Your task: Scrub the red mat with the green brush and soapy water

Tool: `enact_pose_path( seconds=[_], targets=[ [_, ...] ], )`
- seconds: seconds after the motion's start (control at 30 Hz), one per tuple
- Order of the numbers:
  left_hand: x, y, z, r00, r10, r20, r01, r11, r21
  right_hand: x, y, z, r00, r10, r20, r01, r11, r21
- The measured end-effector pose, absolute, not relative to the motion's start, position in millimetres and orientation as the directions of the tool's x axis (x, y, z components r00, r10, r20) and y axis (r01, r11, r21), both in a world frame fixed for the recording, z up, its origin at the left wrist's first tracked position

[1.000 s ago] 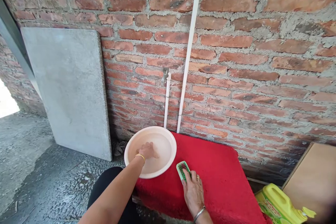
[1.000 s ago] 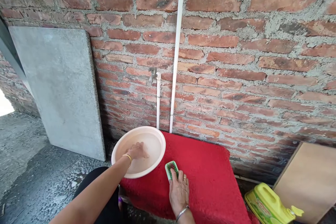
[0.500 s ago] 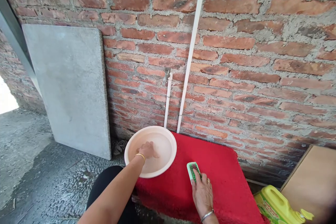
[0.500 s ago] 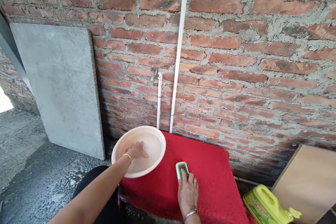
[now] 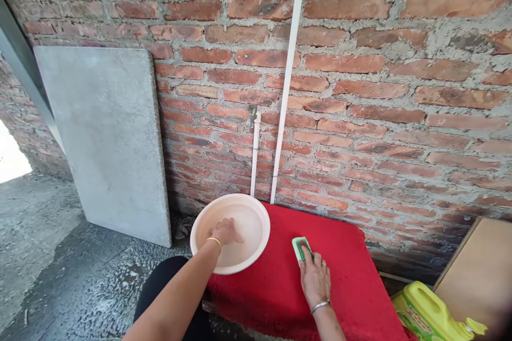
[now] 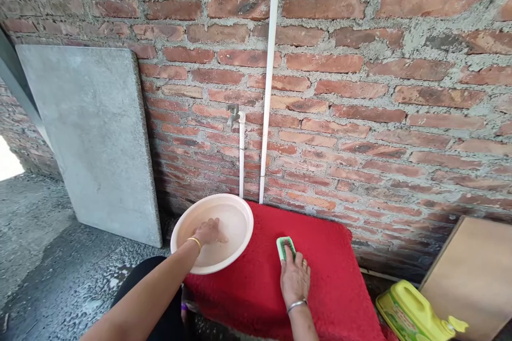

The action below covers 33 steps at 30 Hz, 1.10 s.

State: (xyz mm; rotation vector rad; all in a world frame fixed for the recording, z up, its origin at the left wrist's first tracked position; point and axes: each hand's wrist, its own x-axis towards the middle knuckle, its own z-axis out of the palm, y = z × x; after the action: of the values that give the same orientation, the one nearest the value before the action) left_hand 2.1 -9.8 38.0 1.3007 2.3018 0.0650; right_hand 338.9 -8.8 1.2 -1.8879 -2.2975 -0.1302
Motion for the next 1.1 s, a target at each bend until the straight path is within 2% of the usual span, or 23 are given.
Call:
enact_pose_path(
  seconds=[0.1,0.4,0.57,0.8,1.1],
  targets=[
    [0,-8,36,-0.433,0.811,-0.394,0.781,0.556,0.285,359,-16,-5,-0.171,0.968,0.185,0.983,0.180,-0.035],
    [-1,-9,31,-0.432,0.827,-0.360,0.789,0.540,0.294,338,-48,-25,-0.305,0.928,0.214,0.943,0.326,-0.068],
    [-1,-9,31,-0.436,0.825,-0.360,0.796,0.540,0.272,336,-18,-11,-0.261,0.945,0.199,0.961,0.273,-0.036],
    [0,-7,33,-0.432,0.816,-0.385,0.791,0.547,0.272,382,5,-14,-0.104,0.961,0.256,0.994,0.109,-0.004],
    [-3,-6,26,-0.415,0.822,-0.390,0.806,0.531,0.262,374,-34,-40,-0.256,0.915,0.312,0.957,0.286,-0.055]
  ],
)
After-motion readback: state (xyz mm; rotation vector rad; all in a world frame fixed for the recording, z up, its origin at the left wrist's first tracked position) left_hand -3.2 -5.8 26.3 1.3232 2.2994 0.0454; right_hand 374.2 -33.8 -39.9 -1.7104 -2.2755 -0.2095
